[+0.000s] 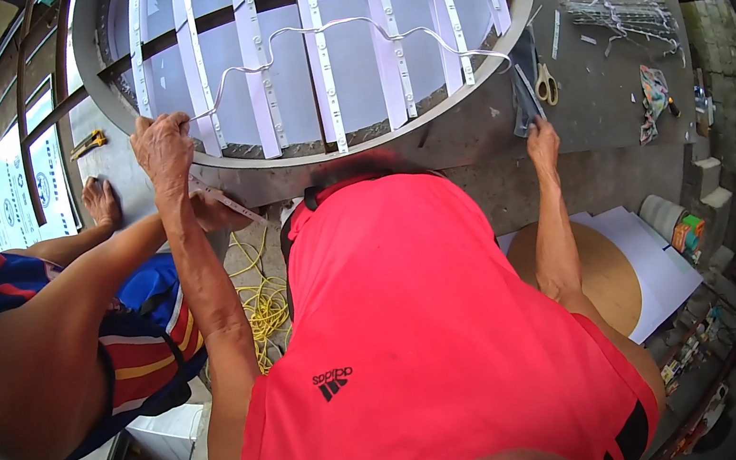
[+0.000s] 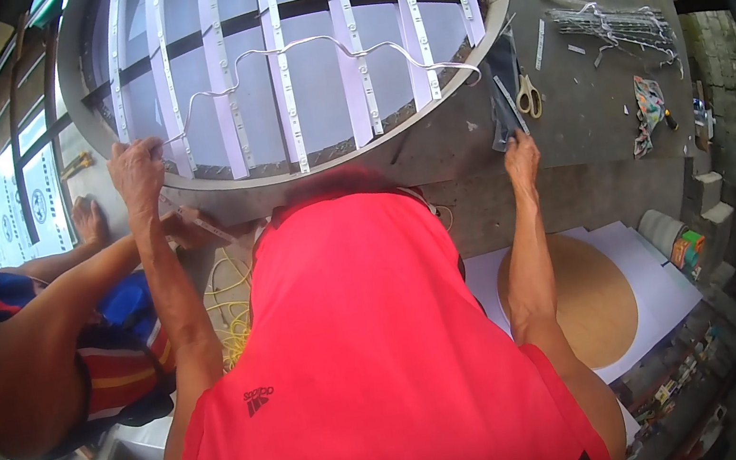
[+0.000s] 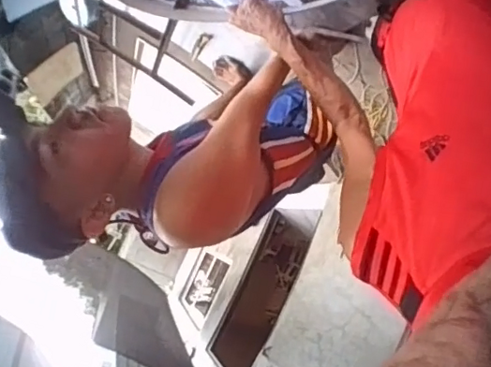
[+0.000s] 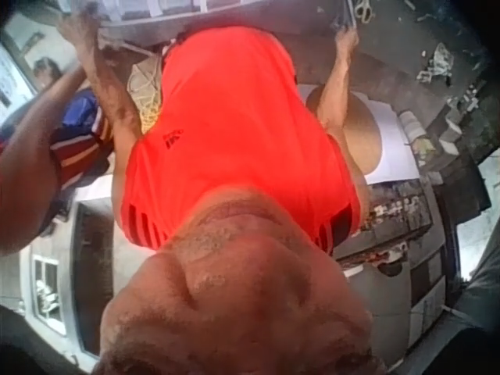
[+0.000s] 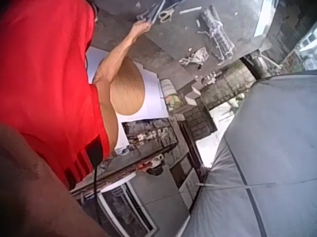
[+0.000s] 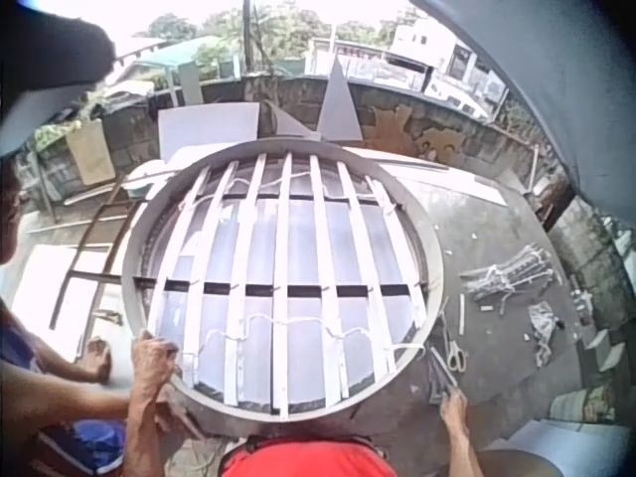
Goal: Installing LED strips and wiring inside a circular metal sign housing.
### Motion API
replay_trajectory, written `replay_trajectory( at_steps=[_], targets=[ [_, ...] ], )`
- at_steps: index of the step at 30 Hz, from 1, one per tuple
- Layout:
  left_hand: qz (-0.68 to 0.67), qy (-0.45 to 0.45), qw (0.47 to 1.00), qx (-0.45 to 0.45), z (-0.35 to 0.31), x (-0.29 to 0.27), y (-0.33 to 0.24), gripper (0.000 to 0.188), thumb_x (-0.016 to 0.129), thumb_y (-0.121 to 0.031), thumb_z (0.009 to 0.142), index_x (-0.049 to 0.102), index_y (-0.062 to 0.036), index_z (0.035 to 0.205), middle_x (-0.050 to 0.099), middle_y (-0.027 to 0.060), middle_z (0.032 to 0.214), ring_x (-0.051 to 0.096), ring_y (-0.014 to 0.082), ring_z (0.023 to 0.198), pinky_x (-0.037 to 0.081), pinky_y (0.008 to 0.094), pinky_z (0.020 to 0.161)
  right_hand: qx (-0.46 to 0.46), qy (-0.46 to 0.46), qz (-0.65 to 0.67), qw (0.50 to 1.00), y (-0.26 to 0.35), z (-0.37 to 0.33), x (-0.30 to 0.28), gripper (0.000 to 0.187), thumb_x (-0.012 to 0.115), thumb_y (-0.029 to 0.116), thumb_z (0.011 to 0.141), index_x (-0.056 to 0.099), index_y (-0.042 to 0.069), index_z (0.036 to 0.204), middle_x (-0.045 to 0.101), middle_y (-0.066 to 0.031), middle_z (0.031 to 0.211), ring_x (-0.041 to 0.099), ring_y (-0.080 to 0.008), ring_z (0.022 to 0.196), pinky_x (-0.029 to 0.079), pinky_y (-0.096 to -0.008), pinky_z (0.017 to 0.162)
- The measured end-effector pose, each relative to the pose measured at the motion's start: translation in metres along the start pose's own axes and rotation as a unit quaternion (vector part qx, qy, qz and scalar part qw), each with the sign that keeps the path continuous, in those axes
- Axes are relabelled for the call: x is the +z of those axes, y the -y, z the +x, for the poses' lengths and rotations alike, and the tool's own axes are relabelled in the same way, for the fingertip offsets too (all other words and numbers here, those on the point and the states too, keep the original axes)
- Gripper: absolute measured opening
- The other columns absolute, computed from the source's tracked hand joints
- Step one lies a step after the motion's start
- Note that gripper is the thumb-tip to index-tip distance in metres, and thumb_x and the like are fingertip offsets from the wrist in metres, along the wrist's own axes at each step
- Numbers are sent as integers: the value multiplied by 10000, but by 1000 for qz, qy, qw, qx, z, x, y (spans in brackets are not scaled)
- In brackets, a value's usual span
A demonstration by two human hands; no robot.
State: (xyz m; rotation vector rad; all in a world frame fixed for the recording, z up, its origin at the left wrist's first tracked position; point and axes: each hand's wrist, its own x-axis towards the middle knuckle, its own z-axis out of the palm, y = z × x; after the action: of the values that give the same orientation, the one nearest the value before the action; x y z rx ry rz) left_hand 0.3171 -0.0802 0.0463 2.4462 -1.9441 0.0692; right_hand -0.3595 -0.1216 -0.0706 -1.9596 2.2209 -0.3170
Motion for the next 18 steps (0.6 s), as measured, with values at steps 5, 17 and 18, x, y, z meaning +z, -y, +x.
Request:
replay_trajectory(
  at_steps=[5, 17, 18],
  targets=[
    [-6, -40, 999, -19, -5, 10, 6, 123, 709, -221, 791, 754, -210, 905, 704, -30, 873, 551, 214, 910, 389, 376, 827, -24, -39, 11, 999, 1, -10, 11, 339, 606, 64, 854, 612, -49, 1173, 578, -226, 1202, 531, -412, 1133, 401, -459, 991],
    [11, -9, 999, -37, -8, -4, -16, 210, 739, -309, 783, 768, -207, 965, 716, -29, 862, 557, 209, 893, 394, 365, 837, 19, -90, 21, 996, -30, 49, -16, 282, 562, 144, 899, 671, 13, 1123, 640, -172, 1110, 594, -360, 1062, 454, -427, 931],
    [11, -8, 999, -35, -7, -2, -18, 210, 739, -309, 783, 768, -207, 965, 716, -29, 862, 557, 209, 893, 394, 365, 837, -3, -84, 13, 996, -39, 59, -13, 289, 556, 174, 914, 670, 8, 1121, 643, -167, 1112, 604, -365, 1045, 466, -426, 915]
  ],
)
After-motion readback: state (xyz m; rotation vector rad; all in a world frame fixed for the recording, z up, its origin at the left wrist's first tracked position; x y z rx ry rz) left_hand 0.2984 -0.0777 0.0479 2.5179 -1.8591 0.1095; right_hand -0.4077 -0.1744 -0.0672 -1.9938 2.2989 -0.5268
